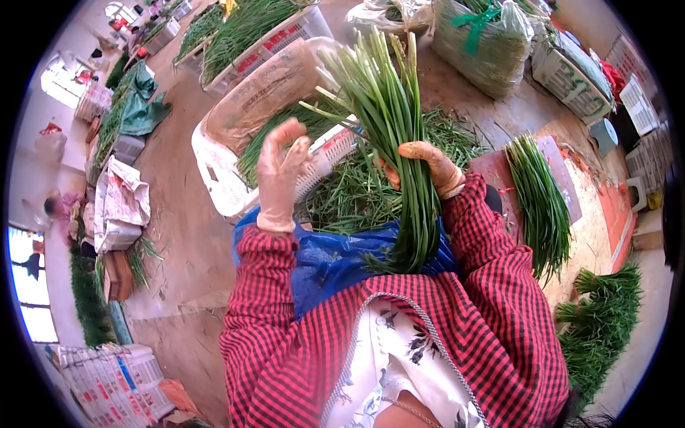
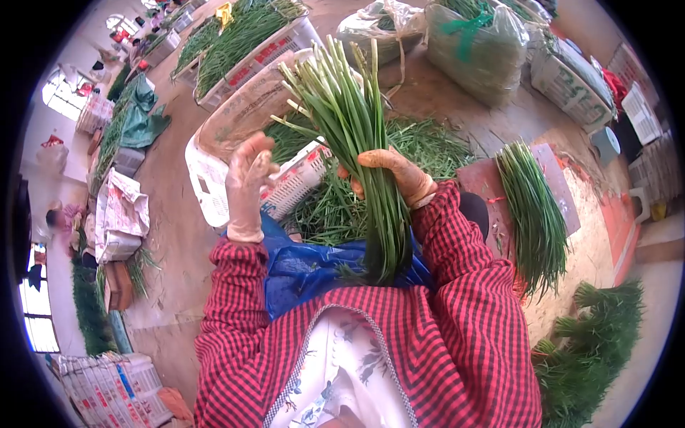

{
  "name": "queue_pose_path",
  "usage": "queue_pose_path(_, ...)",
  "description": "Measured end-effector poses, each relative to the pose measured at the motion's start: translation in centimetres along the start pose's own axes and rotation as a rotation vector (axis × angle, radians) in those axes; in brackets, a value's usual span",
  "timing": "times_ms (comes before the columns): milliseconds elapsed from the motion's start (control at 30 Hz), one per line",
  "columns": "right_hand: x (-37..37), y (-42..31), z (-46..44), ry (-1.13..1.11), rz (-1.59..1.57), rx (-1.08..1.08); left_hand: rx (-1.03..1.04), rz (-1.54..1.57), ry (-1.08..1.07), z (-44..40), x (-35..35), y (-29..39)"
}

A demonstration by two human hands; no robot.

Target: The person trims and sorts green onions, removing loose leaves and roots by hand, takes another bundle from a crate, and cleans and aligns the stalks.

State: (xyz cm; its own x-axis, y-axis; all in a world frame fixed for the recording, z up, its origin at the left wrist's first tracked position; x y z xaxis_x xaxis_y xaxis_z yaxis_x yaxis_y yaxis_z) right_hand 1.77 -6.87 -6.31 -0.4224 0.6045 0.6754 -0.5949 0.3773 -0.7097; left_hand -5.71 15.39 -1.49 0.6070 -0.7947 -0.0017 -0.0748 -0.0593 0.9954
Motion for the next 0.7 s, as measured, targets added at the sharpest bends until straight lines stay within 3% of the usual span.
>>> queue_pose_path(67,0.8,0.6,0.1,-0.025,0.063,0.012,0.297,-0.063,0.01,0.3,1.4,2.4)
queue_pose_path(200,1.6,1.5,-0.1,-0.021,0.126,0.065,0.271,0.004,-0.012,0.3,3.1,2.1)
queue_pose_path(300,1.5,1.6,-0.1,-0.055,0.119,0.073,0.053,0.035,-0.003,0.1,3.1,1.3)
queue_pose_path(467,1.4,1.8,0.1,-0.071,0.102,0.071,0.03,0.116,-0.061,1.0,2.8,1.0)
queue_pose_path(567,-0.4,2.5,-0.3,-0.011,0.072,0.112,0.044,0.057,-0.551,3.8,4.1,1.7)
queue_pose_path(600,-1.4,2.9,-0.5,0.013,0.049,0.155,-0.052,-0.015,-0.663,4.9,4.1,0.9)
queue_pose_path(667,-0.8,2.5,-0.3,0.079,-0.005,0.103,0.142,-0.072,-0.764,5.8,3.8,0.7)
queue_pose_path(700,-0.8,2.3,-0.1,0.0,0.007,0.119,0.167,-0.122,-0.653,5.2,3.3,0.6)
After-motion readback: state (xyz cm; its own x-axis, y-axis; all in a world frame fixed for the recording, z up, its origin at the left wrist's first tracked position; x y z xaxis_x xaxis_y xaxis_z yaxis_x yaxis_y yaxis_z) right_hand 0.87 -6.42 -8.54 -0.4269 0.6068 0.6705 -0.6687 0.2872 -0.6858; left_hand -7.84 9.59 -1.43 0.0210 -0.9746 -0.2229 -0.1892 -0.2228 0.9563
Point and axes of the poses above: each hand's wrist, its own z-axis away from the middle knuckle, its own x-axis out of the palm, y = z × x, the point moved 4 cm from there along -z, towards the middle knuckle, and after that the axes turned 15 degrees about y, right-handed, at the moved point
